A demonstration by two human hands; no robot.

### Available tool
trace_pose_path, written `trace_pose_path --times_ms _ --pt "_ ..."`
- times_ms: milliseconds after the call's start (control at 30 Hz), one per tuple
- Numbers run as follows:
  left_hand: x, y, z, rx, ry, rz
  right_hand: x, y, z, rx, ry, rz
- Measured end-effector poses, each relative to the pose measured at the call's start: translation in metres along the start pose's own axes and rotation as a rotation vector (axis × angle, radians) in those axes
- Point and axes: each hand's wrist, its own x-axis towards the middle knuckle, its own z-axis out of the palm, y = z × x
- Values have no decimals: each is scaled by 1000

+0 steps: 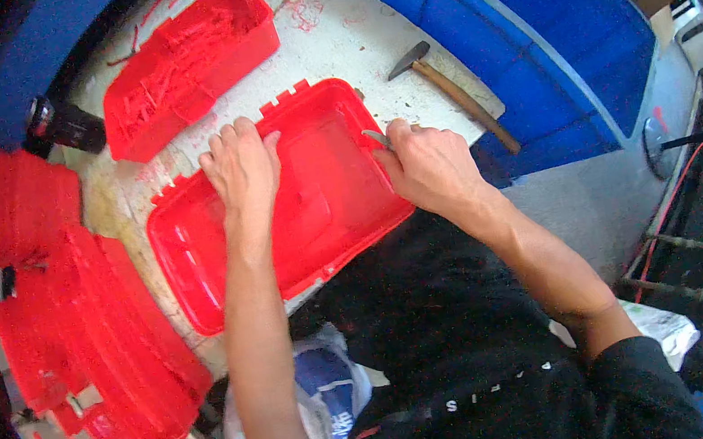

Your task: The person repeatedly picks up red plastic containers, snaps off protruding plastic tabs from the rim, and uses a hammer to tap the edges. The person flips containers over to access different sides and discards the removed tabs into a nearby bin. The process is repeated for multiple containers.

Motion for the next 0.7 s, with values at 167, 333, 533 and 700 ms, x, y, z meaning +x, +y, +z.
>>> trace_pose_path --times_ms 167,333,533,700 --pt "1 2 -1 34 -24 -6 -42 28 12 209 -49 15" --pt "1 3 -2 54 -56 -17 -102 73 5 678 -526 -112" --pt "18 -9 -13 20 -275 -29 -59 65 8 660 -39 -259" --pt "35 -13 -83 153 -531 64 -30 68 5 853 6 -507"
